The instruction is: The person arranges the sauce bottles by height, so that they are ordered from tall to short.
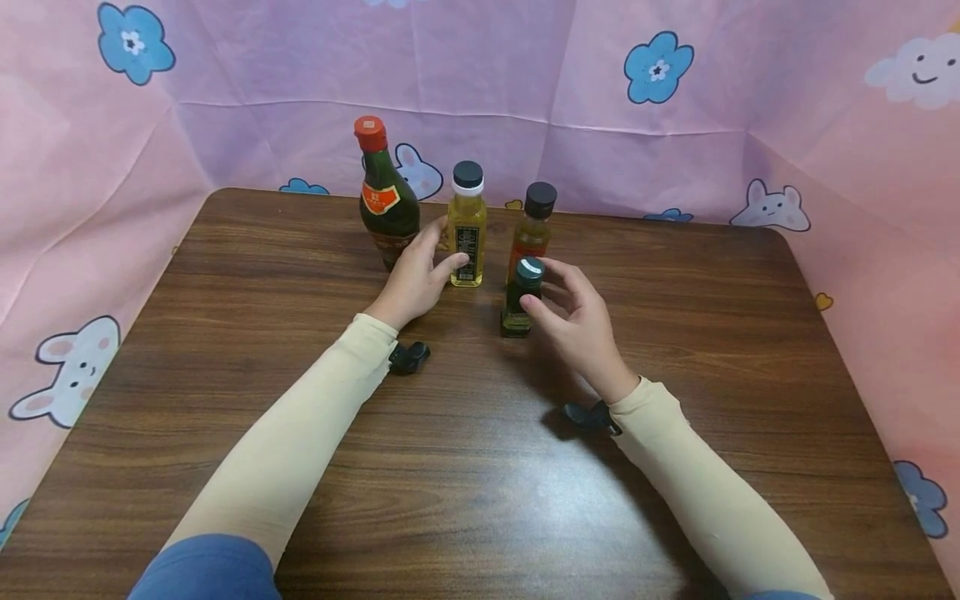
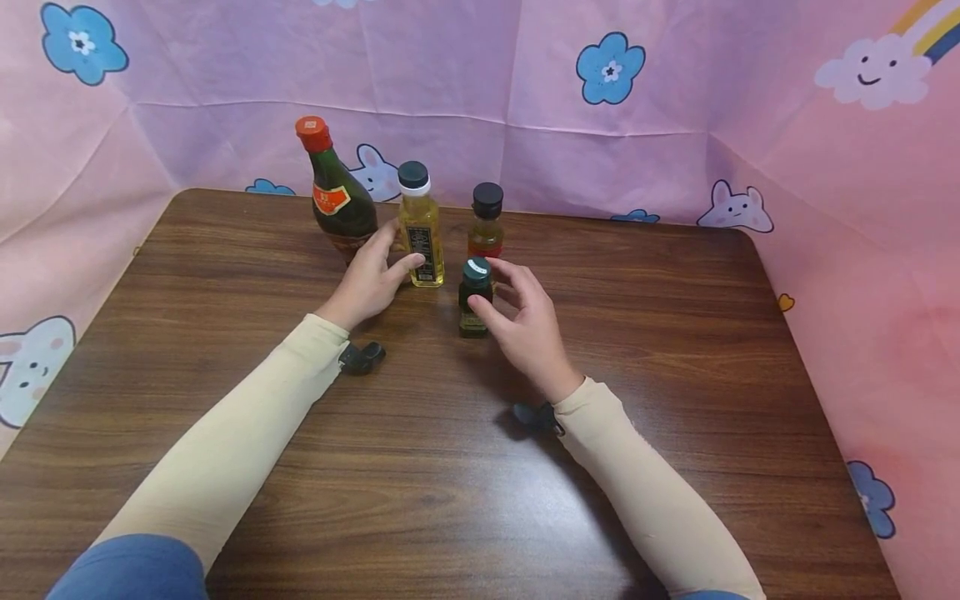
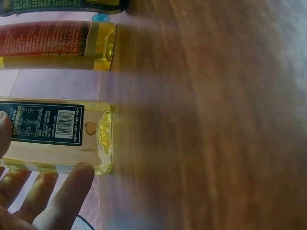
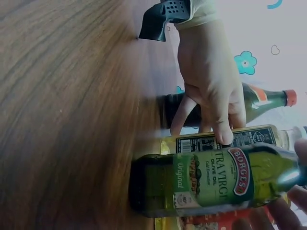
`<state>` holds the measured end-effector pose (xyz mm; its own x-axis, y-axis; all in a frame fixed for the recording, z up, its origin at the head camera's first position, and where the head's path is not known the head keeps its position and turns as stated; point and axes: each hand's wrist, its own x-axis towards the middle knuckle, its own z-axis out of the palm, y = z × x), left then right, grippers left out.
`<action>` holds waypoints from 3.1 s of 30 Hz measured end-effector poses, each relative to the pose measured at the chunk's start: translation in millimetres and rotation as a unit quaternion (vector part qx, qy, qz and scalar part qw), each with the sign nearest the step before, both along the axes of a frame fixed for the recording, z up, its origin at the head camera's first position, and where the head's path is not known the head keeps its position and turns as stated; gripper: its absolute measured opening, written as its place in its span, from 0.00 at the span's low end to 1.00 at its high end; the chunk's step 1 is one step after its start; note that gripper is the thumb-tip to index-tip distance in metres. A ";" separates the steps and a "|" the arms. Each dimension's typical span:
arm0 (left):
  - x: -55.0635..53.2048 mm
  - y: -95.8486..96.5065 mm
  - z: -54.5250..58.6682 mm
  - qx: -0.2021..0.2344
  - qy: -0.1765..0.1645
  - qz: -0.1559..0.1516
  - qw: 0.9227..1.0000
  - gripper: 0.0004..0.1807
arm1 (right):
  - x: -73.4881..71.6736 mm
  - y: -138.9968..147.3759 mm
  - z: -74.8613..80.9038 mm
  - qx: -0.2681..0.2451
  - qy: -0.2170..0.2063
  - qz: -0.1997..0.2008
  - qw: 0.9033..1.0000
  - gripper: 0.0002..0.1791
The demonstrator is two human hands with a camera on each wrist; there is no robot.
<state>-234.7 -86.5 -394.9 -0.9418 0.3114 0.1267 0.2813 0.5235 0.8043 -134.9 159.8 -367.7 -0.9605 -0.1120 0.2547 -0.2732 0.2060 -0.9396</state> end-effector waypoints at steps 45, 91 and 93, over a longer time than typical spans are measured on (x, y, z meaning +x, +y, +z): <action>2.1 -1.4 0.7 0.001 0.002 0.005 1.000 0.38 | 0.5 -4.9 -6.0 -0.013 0.002 -0.046 0.999 0.19; 0.9 -1.7 -1.5 0.013 0.009 0.003 1.000 0.35 | -13.6 56.1 11.7 -0.024 0.131 -0.164 0.977 0.17; 0.6 -1.5 -0.6 0.012 0.010 0.000 1.000 0.35 | -19.2 60.8 8.6 -0.022 0.131 -0.169 0.977 0.17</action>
<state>-234.1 -88.0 -395.5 -0.9391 0.3076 0.1532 0.2974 0.5041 0.8108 -154.1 220.7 -359.1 -0.8425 0.2163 0.4933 -0.4285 0.2860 -0.8571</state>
